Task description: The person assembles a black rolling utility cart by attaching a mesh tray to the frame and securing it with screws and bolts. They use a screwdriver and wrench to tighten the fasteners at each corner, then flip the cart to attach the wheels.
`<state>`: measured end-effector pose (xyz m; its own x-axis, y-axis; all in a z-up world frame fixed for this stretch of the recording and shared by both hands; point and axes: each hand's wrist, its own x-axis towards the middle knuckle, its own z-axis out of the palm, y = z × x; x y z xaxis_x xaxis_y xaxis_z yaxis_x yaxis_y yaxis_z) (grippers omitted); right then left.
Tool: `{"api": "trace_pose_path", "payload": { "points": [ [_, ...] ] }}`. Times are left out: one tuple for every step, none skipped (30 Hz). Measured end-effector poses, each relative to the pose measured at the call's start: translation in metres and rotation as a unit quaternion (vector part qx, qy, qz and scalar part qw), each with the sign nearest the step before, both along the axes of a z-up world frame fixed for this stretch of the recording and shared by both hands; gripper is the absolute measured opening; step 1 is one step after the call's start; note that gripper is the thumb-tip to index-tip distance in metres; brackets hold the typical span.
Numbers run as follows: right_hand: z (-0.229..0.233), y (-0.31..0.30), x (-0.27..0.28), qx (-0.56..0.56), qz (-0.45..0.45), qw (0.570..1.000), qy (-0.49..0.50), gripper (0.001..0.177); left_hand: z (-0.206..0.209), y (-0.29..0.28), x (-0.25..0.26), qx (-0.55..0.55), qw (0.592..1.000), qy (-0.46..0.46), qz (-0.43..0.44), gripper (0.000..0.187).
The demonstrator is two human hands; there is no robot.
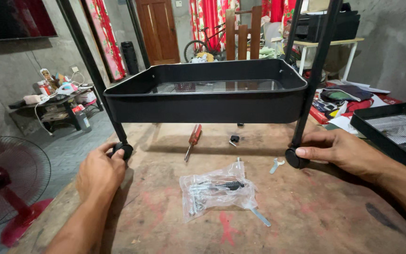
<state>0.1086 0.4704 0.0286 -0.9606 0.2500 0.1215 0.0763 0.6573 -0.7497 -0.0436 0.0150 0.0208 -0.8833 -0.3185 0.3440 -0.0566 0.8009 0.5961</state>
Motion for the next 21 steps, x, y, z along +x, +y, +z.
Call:
{"api": "trace_pose_path", "payload": {
  "points": [
    [0.0,-0.001,0.0,0.002,-0.004,1.0,0.006,0.042,0.0,-0.001,-0.001,0.001,1.0,-0.012,0.008,0.04],
    [0.0,0.001,0.001,-0.001,0.006,1.0,0.011,0.043,0.002,0.0,-0.004,0.001,1.0,-0.022,0.01,0.039],
    [0.0,0.001,0.001,-0.004,0.016,1.0,0.015,0.044,0.004,0.002,-0.008,0.001,0.999,-0.032,0.013,0.038],
    [-0.002,0.002,0.001,-0.008,0.028,0.999,0.016,0.045,0.003,0.003,-0.009,-0.004,1.0,-0.023,0.002,0.039],
    [-0.003,0.003,0.002,0.001,0.028,0.999,0.025,0.046,0.001,0.004,-0.011,-0.008,1.0,-0.013,-0.01,0.039],
    [-0.003,0.002,0.0,0.012,0.032,0.999,0.034,0.046,0.0,0.002,-0.012,-0.011,1.0,-0.003,-0.018,0.04],
    [-0.002,0.002,-0.001,0.022,0.037,0.998,0.043,0.047,-0.002,0.001,-0.012,-0.016,1.0,0.0,-0.015,0.042],
    [-0.001,0.003,-0.001,0.013,0.042,0.999,0.032,0.048,-0.002,0.002,-0.013,-0.02,1.0,0.004,-0.013,0.043],
    [0.0,0.004,0.0,0.004,0.047,0.999,0.02,0.049,-0.002,0.002,-0.013,-0.024,1.0,0.009,-0.011,0.045],
    [0.001,0.004,0.0,-0.004,0.052,0.999,0.007,0.05,-0.002,0.002,-0.012,-0.026,0.999,0.019,-0.013,0.046],
    [0.001,0.004,0.002,-0.015,0.051,0.999,-0.005,0.051,-0.003,0.002,-0.011,-0.028,0.999,0.028,-0.016,0.047],
    [0.003,0.005,0.004,-0.025,0.051,0.998,-0.017,0.053,-0.002,0.002,-0.009,-0.028,0.999,0.039,-0.017,0.048],
    [0.004,0.004,0.004,-0.033,0.051,0.998,-0.028,0.054,-0.002,0.001,-0.006,-0.016,0.999,0.027,-0.011,0.047],
    [0.006,0.002,0.005,-0.035,0.054,0.998,-0.03,0.055,-0.001,0.002,-0.004,-0.004,1.0,0.015,-0.008,0.046],
    [0.006,0.0,0.005,-0.036,0.057,0.997,-0.031,0.055,0.0,0.003,-0.002,0.009,1.0,0.003,-0.004,0.045],
    [0.005,-0.001,0.006,-0.038,0.059,0.997,-0.033,0.056,0.001,0.004,0.0,0.018,1.0,-0.001,-0.005,0.044],
    [0.005,-0.003,0.007,-0.032,0.039,0.998,-0.038,0.055,0.002,0.005,0.001,0.027,1.0,-0.005,-0.005,0.043],
    [0.006,-0.004,0.006,-0.024,0.022,0.999,-0.043,0.055,0.003,0.005,0.003,0.036,0.999,-0.01,-0.004,0.042],
    [0.006,-0.006,0.006,-0.017,0.005,0.999,-0.048,0.055,0.004,0.005,0.003,0.036,0.999,-0.007,-0.001,0.042],
    [0.006,-0.008,0.004,0.001,-0.012,0.999,-0.041,0.053,0.003,0.004,0.003,0.036,0.999,-0.005,0.002,0.043],
    [0.005,-0.01,0.003,0.018,-0.028,0.999,-0.034,0.051,0.002,0.003,0.003,0.035,0.999,-0.003,0.005,0.043]
  ]
}}
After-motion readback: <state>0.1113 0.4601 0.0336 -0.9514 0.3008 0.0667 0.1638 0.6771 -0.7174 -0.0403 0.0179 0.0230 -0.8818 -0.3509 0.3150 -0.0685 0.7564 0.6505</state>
